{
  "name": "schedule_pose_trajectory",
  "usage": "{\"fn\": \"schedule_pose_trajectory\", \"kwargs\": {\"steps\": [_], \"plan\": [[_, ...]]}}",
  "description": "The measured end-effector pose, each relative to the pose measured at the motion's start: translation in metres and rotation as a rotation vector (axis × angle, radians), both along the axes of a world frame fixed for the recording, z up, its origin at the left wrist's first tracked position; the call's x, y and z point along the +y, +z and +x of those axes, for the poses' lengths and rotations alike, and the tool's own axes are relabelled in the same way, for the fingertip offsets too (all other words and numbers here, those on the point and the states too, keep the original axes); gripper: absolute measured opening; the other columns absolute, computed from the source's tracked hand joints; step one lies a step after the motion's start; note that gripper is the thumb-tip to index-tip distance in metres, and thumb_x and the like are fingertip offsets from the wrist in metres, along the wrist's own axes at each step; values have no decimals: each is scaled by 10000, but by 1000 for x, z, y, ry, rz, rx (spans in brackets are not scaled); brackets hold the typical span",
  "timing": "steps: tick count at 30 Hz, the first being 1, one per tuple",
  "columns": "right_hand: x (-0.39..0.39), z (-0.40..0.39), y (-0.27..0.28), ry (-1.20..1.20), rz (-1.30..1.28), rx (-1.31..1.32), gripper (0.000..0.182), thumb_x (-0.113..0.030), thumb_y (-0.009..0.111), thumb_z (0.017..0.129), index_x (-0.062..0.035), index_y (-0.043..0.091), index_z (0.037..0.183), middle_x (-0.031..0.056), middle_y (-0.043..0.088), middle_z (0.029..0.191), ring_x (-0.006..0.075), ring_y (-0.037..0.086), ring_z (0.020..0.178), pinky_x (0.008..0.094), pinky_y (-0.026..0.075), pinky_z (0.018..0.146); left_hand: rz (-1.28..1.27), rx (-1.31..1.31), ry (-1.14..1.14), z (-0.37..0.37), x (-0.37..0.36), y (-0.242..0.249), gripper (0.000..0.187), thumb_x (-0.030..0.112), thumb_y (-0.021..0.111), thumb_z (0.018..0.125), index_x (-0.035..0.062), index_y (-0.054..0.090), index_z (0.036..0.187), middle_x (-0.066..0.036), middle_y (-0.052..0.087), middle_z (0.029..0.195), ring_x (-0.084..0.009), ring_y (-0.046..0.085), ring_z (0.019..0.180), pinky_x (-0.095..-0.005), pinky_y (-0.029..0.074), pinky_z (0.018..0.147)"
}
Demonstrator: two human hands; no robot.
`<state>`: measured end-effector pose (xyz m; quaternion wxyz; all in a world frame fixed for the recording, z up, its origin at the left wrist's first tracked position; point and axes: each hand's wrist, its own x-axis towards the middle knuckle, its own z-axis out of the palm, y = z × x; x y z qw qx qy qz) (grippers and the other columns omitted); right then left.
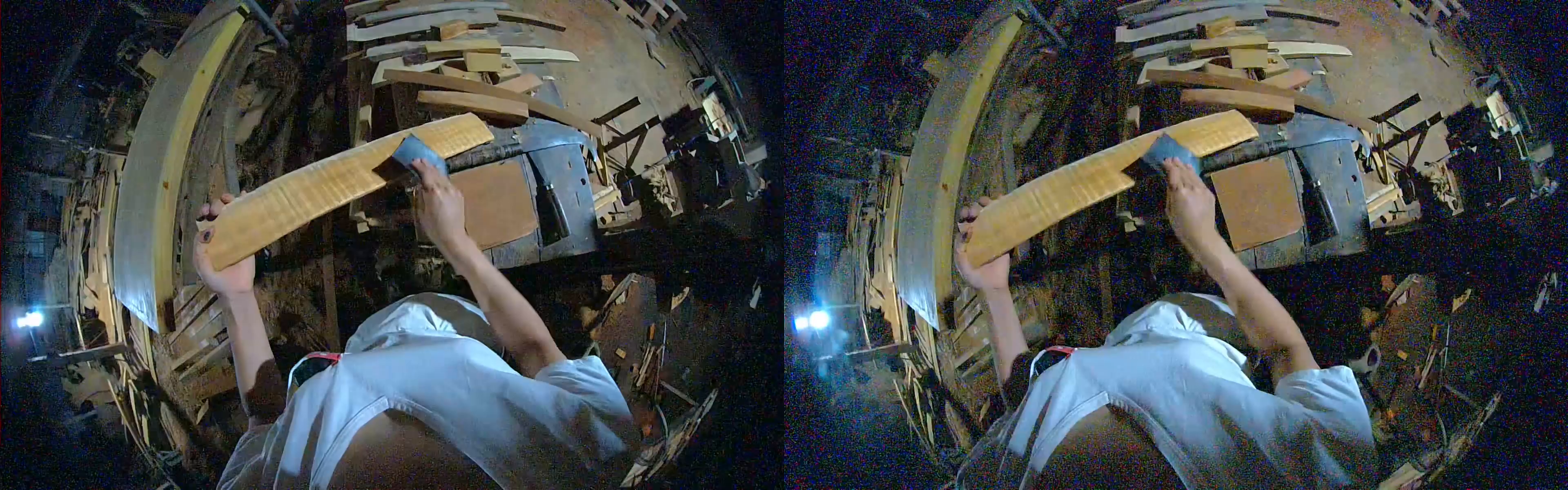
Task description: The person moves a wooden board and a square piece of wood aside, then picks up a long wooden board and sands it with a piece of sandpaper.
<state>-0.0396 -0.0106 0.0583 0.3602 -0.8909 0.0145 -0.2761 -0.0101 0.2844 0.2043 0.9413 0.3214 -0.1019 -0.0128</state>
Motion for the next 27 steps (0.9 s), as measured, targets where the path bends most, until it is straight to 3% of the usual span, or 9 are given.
{"fn": "schedule_pose_trajectory", "kwargs": {"steps": [5,7,8,11,15,23,25,26,27], "plan": [[-33,37,-25,-139,57,53,470,48,532,696,-26,513,1160,206,566,1111,371,552,982,398,457,834,26,33,36,3,7,-6,320,108,569,712,57,480,1016,-74,514,1015,-275,407,1166,-485,180,1105],[-20,33,-33,14,455,11,436,32,537,728,-49,521,1156,198,569,1117,378,567,955,411,471,819,37,14,29,2,5,-4,330,114,571,709,61,472,1019,-69,512,1007,-273,410,1162,-485,178,1107],[-7,17,-27,-84,76,-76,412,15,533,759,-52,513,1165,199,566,1125,370,561,988,426,469,837,48,7,34,2,3,-5,340,121,574,706,65,465,1023,-64,511,999,-271,413,1158,-486,175,1108],[9,-3,5,9,8,-54,439,45,498,753,-50,493,1182,199,560,1137,361,526,1063,427,451,880,64,-15,53,-1,-3,-2,369,118,583,694,70,443,1031,-58,504,983,-269,420,1145,-485,173,1111],[-28,29,-27,-98,101,42,517,77,517,682,-41,497,1185,194,554,1152,353,529,1058,405,438,898,54,-16,41,-1,-3,-2,388,127,589,691,73,429,1040,-56,500,979,-270,423,1136,-484,176,1111],[1,-5,-2,28,61,12,442,82,473,752,-73,514,1163,191,561,1130,367,537,1041,425,450,860,68,-4,56,0,-1,-2,307,111,575,696,72,468,981,-59,525,972,-264,427,1135,-482,194,1102],[-17,9,-20,2,358,177,487,84,504,724,-95,511,1177,206,556,1122,375,553,993,415,462,829,43,13,30,0,1,-4,297,110,568,705,71,468,982,-59,527,967,-264,426,1139,-481,196,1101],[-30,21,-28,-87,116,-76,528,77,534,694,-104,508,1190,212,576,1076,387,570,922,416,468,779,12,11,3,0,1,-3,286,109,560,715,71,469,983,-60,528,962,-263,425,1144,-481,199,1099],[-41,31,-32,-101,160,11,564,95,536,670,-91,501,1201,212,598,1020,398,573,899,415,465,763,16,7,0,0,1,-3,286,109,560,715,71,469,983,-60,528,962,-263,425,1144,-481,199,1099]]}}
